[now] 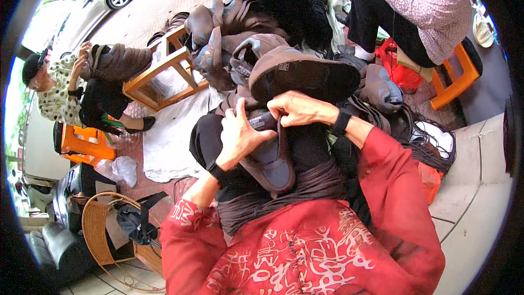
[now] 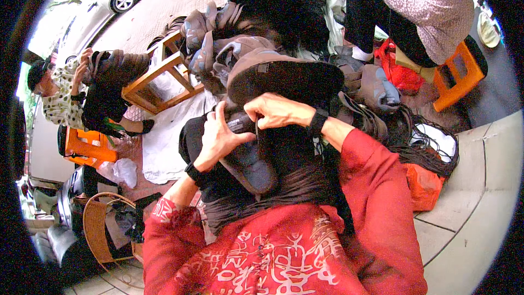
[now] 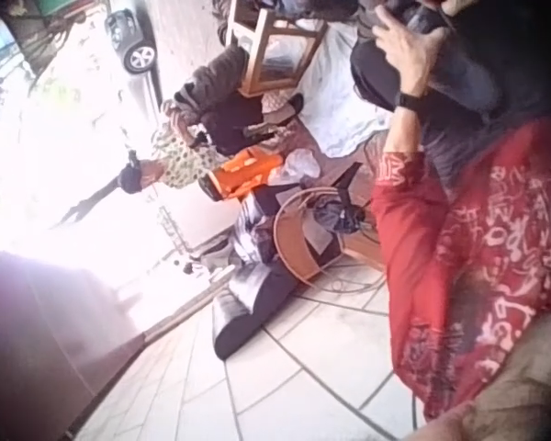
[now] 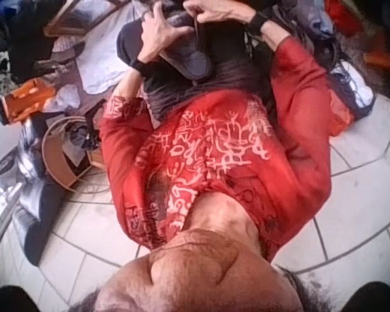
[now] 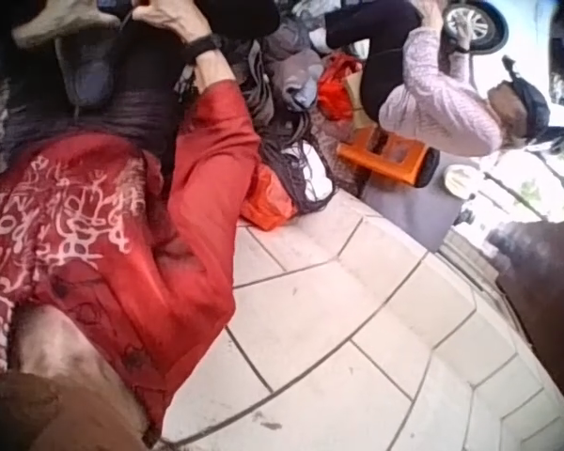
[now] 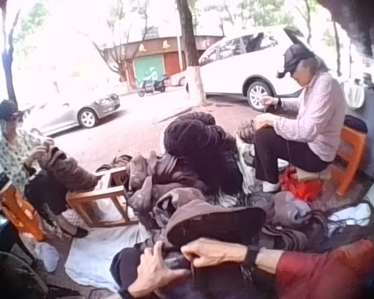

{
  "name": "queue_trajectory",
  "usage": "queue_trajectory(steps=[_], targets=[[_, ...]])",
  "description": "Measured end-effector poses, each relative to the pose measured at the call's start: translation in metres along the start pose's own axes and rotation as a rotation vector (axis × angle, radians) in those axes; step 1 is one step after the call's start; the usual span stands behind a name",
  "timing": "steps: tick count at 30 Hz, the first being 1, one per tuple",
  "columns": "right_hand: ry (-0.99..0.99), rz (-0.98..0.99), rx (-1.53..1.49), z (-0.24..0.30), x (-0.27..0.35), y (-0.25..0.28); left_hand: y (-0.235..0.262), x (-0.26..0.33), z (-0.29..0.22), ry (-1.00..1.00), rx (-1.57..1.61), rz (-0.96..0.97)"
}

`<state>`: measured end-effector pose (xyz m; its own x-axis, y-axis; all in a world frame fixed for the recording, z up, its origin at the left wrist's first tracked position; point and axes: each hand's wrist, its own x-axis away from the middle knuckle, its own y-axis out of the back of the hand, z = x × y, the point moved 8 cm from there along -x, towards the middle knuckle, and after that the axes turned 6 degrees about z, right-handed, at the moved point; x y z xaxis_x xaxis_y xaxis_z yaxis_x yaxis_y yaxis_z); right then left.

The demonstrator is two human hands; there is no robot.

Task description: Insert laces into a pair of brown leather shoes.

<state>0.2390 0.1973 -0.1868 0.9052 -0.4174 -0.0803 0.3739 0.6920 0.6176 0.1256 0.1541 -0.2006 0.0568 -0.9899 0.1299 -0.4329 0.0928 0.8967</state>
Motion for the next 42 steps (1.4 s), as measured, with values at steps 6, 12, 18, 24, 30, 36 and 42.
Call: queue_trajectory(steps=[6,12,18,24,30,36,42], targets=[[0.004,-0.019,0.039,0.002,0.001,-0.001,0.004,-0.003,0.009,0.125,0.107,0.062],[0.036,-0.011,0.057,0.01,0.002,-0.002,0.001,-0.019,0.03,-0.149,0.361,0.153],[-0.047,-0.022,0.24,0.02,-0.013,0.017,-0.012,-0.049,0.056,-0.076,0.632,0.341],[0.266,-0.36,0.524,-0.011,-0.026,0.043,-0.015,-0.047,0.033,-0.114,0.624,0.34],[-0.33,-0.075,-0.31,-0.074,-0.047,0.061,-0.032,-0.064,0.048,-0.185,0.75,0.29],[-0.121,-0.172,0.24,-0.05,-0.01,0.051,-0.021,-0.048,0.033,-0.14,1.048,0.516],[0.008,-0.167,0.22,-0.006,-0.002,0.005,-0.016,-0.046,0.039,-0.179,0.64,-0.011]])
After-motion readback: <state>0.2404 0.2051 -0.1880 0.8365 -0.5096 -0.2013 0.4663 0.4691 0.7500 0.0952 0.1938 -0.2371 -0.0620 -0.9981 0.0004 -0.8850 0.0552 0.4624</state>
